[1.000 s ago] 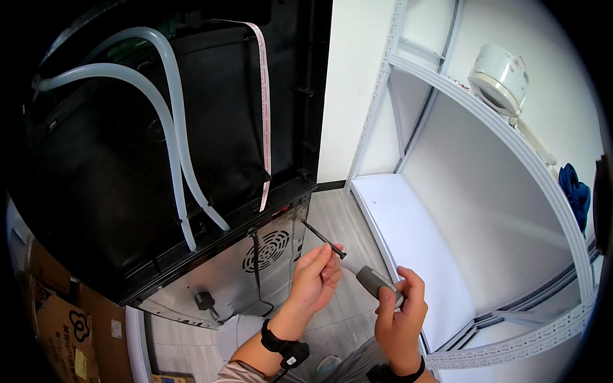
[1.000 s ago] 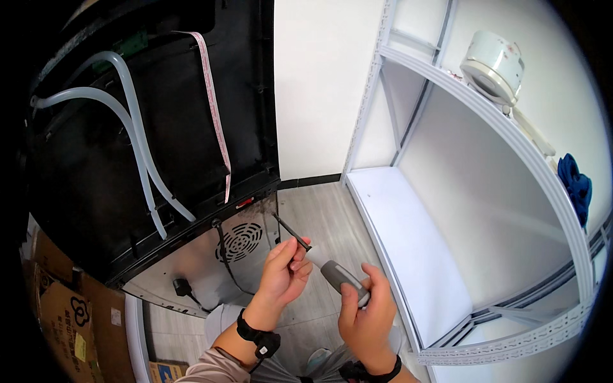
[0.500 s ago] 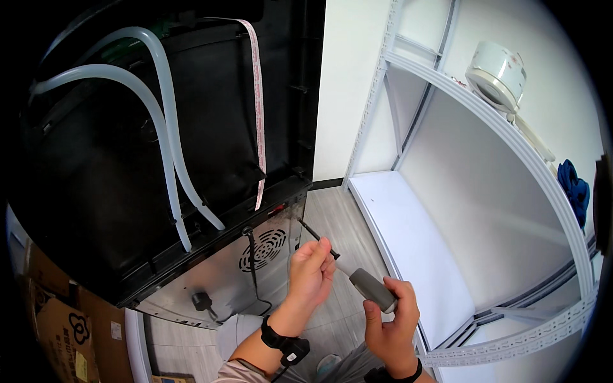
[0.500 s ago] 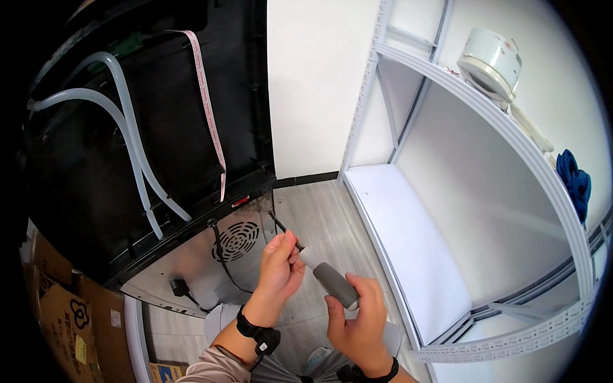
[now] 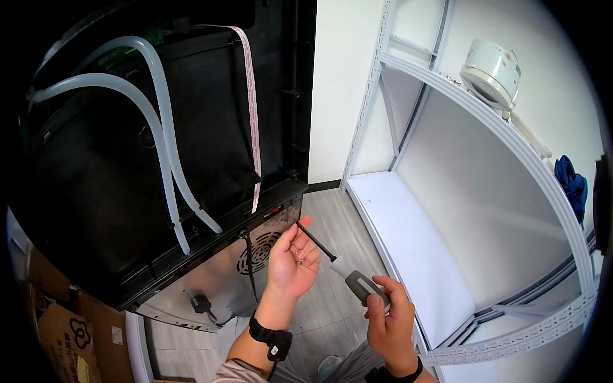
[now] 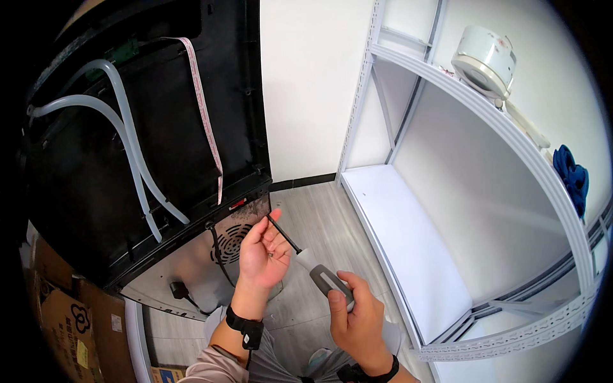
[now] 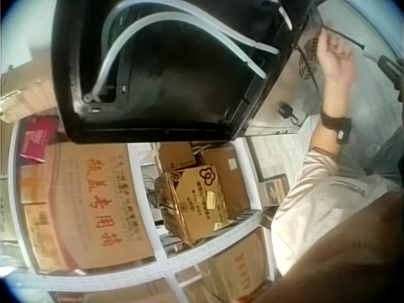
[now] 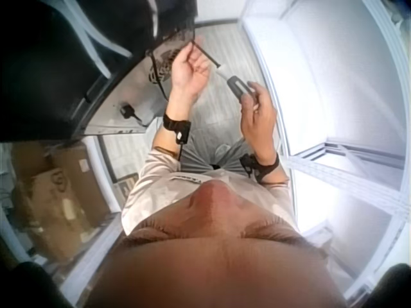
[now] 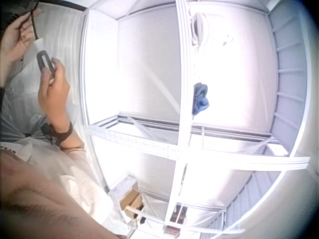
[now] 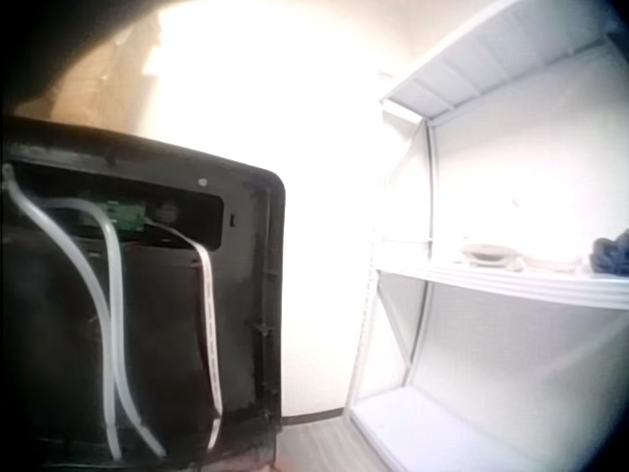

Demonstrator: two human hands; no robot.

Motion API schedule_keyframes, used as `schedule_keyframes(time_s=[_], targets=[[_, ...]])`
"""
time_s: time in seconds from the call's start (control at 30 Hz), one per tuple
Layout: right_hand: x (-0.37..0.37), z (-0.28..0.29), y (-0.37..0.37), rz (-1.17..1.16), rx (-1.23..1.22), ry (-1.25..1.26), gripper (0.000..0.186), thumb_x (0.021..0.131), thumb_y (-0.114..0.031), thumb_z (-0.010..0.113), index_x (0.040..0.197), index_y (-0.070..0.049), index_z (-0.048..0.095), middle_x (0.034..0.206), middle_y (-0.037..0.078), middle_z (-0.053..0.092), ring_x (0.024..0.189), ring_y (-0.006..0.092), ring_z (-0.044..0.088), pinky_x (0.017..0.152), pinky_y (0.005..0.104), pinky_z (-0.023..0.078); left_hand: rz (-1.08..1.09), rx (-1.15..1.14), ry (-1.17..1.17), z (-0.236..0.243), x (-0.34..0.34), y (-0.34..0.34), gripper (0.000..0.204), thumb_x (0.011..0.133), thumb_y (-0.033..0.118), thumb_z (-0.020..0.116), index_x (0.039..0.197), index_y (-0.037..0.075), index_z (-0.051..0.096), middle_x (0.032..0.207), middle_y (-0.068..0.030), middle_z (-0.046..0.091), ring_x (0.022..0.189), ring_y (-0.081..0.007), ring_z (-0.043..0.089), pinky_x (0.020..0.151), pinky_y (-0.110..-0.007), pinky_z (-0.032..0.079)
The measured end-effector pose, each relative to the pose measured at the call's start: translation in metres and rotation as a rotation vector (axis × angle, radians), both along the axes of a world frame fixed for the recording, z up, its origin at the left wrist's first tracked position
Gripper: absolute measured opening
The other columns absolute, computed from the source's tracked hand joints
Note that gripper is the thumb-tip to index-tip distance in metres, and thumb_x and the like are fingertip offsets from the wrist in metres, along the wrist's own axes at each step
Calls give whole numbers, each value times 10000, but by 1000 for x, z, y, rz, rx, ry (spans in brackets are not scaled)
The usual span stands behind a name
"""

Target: The person sits on the floor and uses a screwdriver to remove screws from the back panel of a black appliance. They collect the screws in their hand, continue unscrewing, and then place the removed back panel on a nearby shelf.

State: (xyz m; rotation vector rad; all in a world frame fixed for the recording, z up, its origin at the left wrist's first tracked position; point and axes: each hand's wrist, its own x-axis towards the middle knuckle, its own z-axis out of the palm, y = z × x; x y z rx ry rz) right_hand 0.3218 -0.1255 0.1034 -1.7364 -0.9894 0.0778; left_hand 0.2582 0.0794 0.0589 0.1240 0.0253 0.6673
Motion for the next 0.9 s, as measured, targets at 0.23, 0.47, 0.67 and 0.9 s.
schedule_keyframes(time_s=[0.23,0.47,0.67,0.9], targets=[[-5,4,-2,4,-4,-94,274,910,-168,621,1112,13,588,793,154,655,603,226,613,541,296,453,15,-70,7,3,1,-1,276,1007,212,486,1200,21,537,638,45,404,546,-60,357,515,-215,293],[4,-18,-43,-127,119,-194,267,989,-209,486,1099,24,553,718,47,576,581,77,509,521,216,388,50,1,42,4,3,-6,275,1008,208,500,1214,30,537,672,48,403,574,-57,352,522,-213,288],[15,-62,-79,-251,364,-43,345,1013,-310,422,1143,0,499,803,67,565,577,89,486,518,214,390,-66,6,57,-4,-7,-21,274,991,180,499,1202,9,539,686,42,411,593,-68,364,536,-215,299],[6,-103,-84,194,439,935,510,962,-384,568,1306,-37,419,928,129,625,627,132,512,585,271,420,-162,82,291,4,-22,-70,293,955,79,455,1218,-20,538,871,-18,568,739,-112,499,669,-228,432]])
